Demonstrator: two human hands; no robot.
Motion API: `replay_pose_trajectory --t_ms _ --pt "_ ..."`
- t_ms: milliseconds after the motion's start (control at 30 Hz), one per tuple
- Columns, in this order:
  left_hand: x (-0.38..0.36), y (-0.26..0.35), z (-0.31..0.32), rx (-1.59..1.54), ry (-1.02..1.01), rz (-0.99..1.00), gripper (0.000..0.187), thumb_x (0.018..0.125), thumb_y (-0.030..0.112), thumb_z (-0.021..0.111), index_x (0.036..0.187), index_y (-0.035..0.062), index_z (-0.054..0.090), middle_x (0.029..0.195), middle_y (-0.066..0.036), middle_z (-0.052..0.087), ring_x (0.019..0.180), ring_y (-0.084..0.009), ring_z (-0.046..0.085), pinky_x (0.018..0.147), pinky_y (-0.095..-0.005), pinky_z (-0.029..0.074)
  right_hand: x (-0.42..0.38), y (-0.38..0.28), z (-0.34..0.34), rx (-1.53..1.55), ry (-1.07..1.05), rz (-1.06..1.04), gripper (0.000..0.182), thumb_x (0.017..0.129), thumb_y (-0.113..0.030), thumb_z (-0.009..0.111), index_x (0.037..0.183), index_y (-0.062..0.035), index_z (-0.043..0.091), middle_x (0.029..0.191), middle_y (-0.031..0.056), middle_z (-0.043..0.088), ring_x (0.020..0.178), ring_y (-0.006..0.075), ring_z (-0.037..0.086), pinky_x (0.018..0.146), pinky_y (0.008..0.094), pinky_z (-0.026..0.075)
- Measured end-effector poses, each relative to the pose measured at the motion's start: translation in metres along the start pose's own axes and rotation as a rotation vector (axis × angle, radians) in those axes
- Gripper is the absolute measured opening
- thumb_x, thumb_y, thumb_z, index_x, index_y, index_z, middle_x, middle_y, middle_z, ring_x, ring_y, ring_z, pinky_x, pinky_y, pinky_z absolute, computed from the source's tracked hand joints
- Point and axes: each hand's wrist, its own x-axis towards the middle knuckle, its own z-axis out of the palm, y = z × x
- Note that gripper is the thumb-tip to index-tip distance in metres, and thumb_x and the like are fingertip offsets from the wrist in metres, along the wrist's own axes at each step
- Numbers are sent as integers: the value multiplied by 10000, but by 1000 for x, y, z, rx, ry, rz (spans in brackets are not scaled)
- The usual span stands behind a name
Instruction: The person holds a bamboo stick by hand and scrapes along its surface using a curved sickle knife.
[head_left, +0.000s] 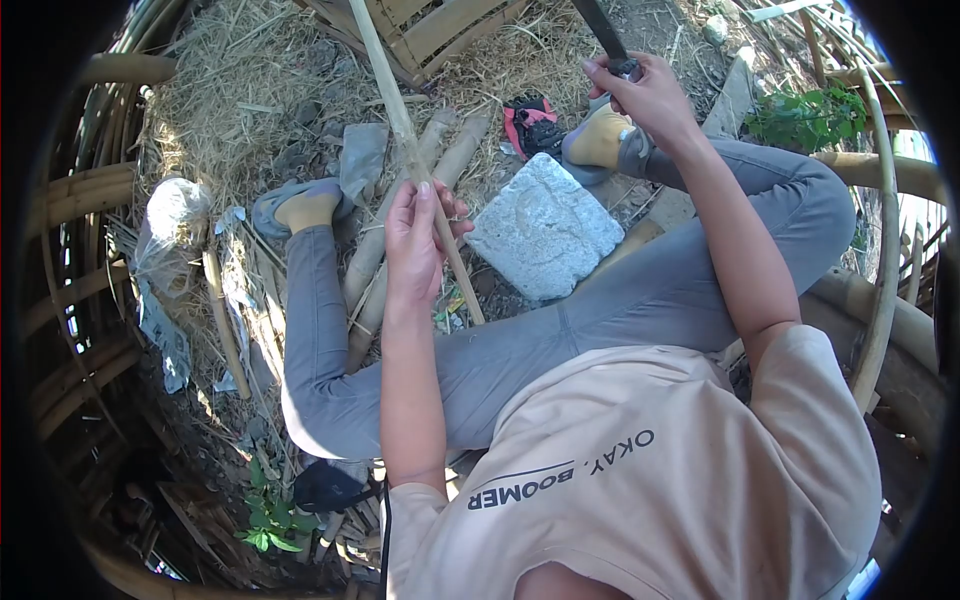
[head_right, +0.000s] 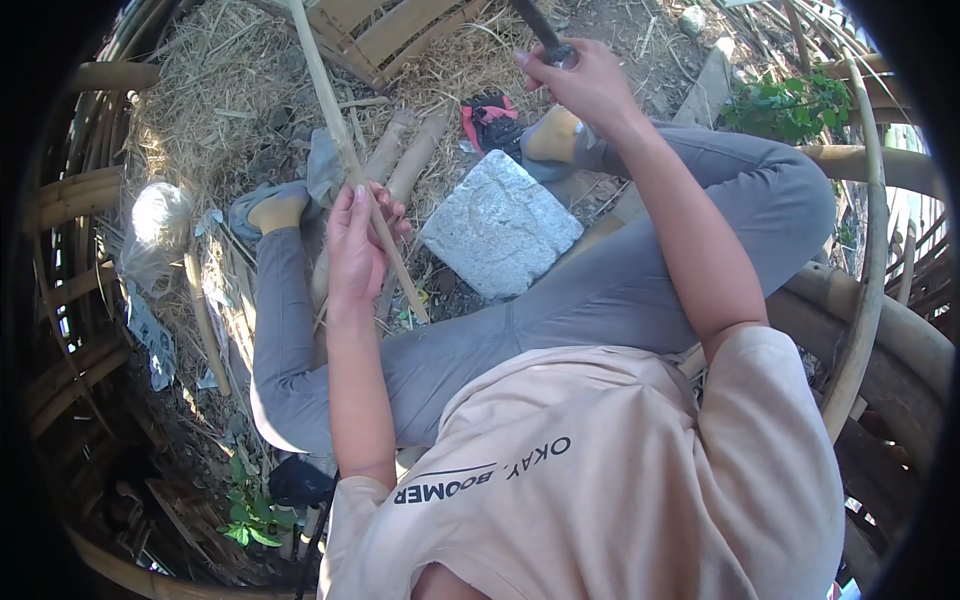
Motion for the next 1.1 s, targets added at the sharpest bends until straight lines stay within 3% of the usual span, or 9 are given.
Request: replay_pose_trajectory --t_ms 100,200,367,400,467,500,700,800,1100 --pt "-4 9 0 -45 -58 -17 197 1048 254 483 1048 67 545 930 -46 571 816 -151 619 648 -286 545 1 5 3 -34 3 -32 331 881 -363 729 986 -50 697 706 3 672 570 32 521 528 203 399" --pt "-11 20 -6 26 -173 -100 222 1047 245 482 1159 58 524 889 -80 613 741 -147 620 655 -296 548 2 8 5 -90 -3 -99 391 859 -430 724 938 -47 733 696 11 703 581 61 587 565 231 450" --pt "-34 19 2 91 -90 -60 400 1040 225 498 1355 14 369 895 -191 679 635 -161 645 583 -294 563 -7 -4 9 -253 -21 -182 383 860 -416 732 929 -39 736 674 46 709 579 88 628 572 247 469" --pt "-38 16 2 118 -60 -44 433 1039 218 499 1383 11 337 906 -214 685 618 -163 645 572 -297 565 -7 -3 9 -288 -28 -198 368 864 -401 735 935 -40 735 661 39 689 550 75 583 539 248 439" --pt "-45 11 1 135 -53 -48 428 1032 192 508 1378 4 340 946 -222 686 622 -164 653 557 -293 578 -8 -1 11 -356 -45 -232 340 872 -372 741 946 -40 732 635 26 649 494 50 494 474 250 379" --pt "-48 10 1 144 -49 -49 426 1028 179 512 1376 1 342 966 -226 686 624 -165 658 549 -291 585 -13 -13 9 -442 -56 -234 345 864 -367 749 906 -26 727 633 71 649 518 81 533 502 271 404" --pt "-52 7 8 114 -23 4 406 1008 133 534 1351 -5 368 1059 -217 670 729 -173 689 556 -276 608 -11 0 15 -445 -56 -416 394 838 -375 767 858 12 697 633 109 621 565 162 562 592 307 470" --pt "-48 1 6 112 -36 25 375 1007 139 538 1326 -1 397 1065 -207 669 766 -175 691 571 -276 609 -13 -6 15 -495 -120 -336 421 813 -414 762 897 -5 718 765 156 696 714 281 684 690 382 527" --pt "-41 -8 6 116 -13 27 311 1009 169 540 1258 -1 463 1040 -188 658 775 -170 676 596 -282 600 -12 1 22 -492 -157 -304 441 807 -426 762 930 -5 720 772 177 692 730 306 689 691 385 538"
